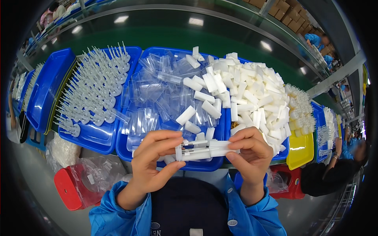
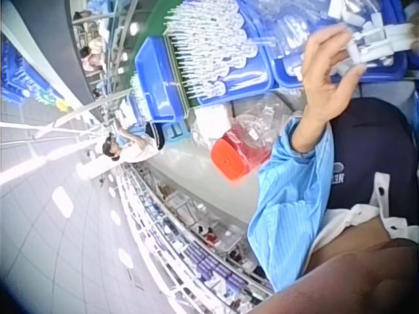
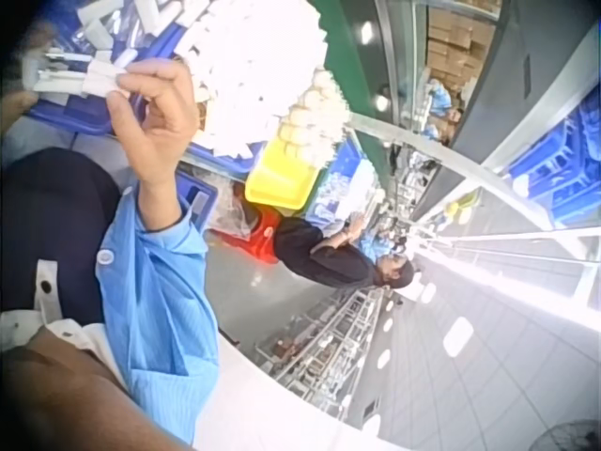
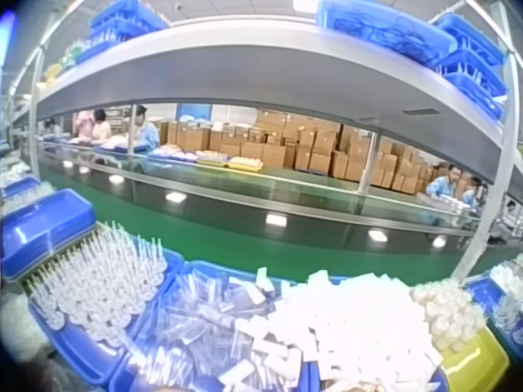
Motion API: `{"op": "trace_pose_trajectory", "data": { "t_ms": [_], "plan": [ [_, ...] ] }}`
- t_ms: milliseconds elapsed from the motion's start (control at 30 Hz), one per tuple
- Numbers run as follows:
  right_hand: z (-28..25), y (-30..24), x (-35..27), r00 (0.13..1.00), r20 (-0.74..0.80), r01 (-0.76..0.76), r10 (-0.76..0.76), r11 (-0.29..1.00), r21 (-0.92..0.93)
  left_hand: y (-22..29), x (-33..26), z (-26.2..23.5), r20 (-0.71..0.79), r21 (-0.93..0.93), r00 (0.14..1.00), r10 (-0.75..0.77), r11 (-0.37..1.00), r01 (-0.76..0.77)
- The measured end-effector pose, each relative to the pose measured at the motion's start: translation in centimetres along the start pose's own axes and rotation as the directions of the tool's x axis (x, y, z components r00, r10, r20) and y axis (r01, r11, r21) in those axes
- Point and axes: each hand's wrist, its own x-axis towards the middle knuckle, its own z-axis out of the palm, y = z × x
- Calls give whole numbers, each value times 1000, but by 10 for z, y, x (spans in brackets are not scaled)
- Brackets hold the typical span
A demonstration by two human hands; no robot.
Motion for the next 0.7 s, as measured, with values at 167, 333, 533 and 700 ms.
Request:
{"op": "trace_pose_trajectory", "data": {
  "t_ms": [167,333,533,700],
  "plan": [
    [-4,-1,3,998,54,-17,17,1000,7,1,0,-2,16,3,1000,-23,1000,23],
    [-6,-1,4,990,75,-129,119,981,145,1,-1,-4,35,-47,997,-63,997,65],
    [3,-12,2,971,154,226,-182,909,-351,2,-2,-2,40,-63,995,-87,994,90],
    [16,-18,-2,941,233,324,-246,853,-410,8,0,2,124,-12,983,-136,990,138]
  ]
}}
